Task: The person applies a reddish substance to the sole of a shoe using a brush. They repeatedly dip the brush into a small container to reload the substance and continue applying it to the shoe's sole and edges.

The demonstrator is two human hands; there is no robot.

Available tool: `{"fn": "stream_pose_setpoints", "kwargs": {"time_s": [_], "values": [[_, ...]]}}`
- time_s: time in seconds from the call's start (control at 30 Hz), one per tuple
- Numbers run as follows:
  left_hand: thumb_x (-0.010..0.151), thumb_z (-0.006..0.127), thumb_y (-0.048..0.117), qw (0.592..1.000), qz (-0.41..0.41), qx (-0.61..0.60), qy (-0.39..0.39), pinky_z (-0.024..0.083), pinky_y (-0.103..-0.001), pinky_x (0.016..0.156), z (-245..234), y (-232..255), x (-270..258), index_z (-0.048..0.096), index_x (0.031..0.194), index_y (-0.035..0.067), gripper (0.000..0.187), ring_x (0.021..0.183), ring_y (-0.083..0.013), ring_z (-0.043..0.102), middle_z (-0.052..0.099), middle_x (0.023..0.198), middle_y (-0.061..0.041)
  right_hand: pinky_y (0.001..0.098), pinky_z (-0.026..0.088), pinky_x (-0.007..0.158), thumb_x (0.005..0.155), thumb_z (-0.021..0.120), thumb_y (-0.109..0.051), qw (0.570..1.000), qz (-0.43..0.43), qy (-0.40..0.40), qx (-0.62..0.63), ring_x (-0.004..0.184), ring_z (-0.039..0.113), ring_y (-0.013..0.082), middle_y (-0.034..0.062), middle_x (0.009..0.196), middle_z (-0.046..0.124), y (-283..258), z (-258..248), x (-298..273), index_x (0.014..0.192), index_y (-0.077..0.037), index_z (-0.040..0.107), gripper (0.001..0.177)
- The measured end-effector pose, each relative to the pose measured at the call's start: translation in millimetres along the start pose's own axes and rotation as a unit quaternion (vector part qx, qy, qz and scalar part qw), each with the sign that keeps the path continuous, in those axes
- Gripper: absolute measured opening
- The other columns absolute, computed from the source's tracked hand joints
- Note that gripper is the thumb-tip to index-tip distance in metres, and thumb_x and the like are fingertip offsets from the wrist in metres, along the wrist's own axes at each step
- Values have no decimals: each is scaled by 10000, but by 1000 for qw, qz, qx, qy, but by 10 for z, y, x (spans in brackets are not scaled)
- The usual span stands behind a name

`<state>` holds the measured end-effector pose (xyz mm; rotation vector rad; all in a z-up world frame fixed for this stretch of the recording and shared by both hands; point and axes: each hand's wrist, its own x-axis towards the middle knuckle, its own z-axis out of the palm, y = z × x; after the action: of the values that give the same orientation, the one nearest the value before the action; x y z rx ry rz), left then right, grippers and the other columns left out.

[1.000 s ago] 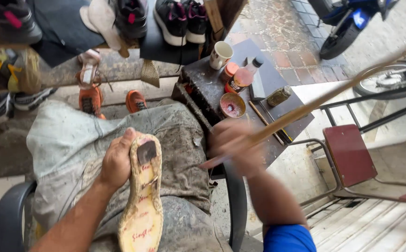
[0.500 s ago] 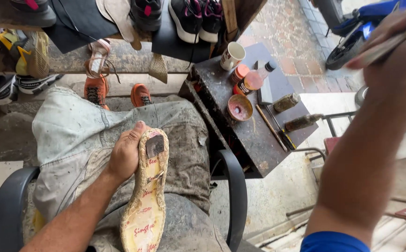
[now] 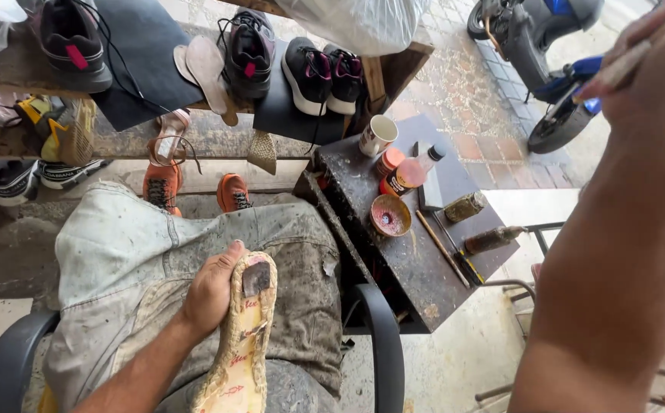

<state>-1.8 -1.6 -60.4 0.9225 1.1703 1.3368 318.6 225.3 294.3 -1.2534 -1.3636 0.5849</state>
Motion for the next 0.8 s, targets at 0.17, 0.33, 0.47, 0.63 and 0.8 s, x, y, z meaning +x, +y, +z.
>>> {"fn": "stream_pose_setpoints", "kwargs": {"time_s": [0.17,0.33,0.47,0.63,0.8], "values": [[1107,353,388,999,11,-28,-16,420,-343,599,-11,3,-21,517,608,134,583,556,-151,470,542,588,-5,249,371,411,916,581,-537,996,-26,6,85,479,507,95,0,626,507,138,181,-261,893,-132,598,406],[1102,343,395,999,1,-33,-13,464,-356,610,-5,-90,-6,536,604,114,604,561,-175,526,601,597,-37,261,377,403,1031,525,-502,989,-30,-78,121,452,500,128,46,729,647,1097,264,-959,802,-121,635,459],[1060,482,450,994,-82,26,64,462,-466,993,2,-314,57,758,781,-25,615,854,-356,614,674,772,-199,281,485,444,1014,595,-191,989,-8,-57,133,477,591,207,208,807,687,1882,356,-1558,820,-19,636,263],[1064,459,418,995,-76,23,54,513,-415,913,-7,-231,44,764,743,-17,621,760,-316,617,649,684,-164,292,642,614,850,735,41,969,-5,-79,233,687,701,220,230,1004,648,2616,86,-1705,939,86,596,171],[1099,401,365,1000,-13,9,25,521,-312,800,-6,45,-27,724,753,90,547,675,-208,585,632,664,-57,261,519,516,805,738,56,997,-3,-17,75,581,620,160,182,865,669,2629,0,-1654,995,17,586,246]]}}
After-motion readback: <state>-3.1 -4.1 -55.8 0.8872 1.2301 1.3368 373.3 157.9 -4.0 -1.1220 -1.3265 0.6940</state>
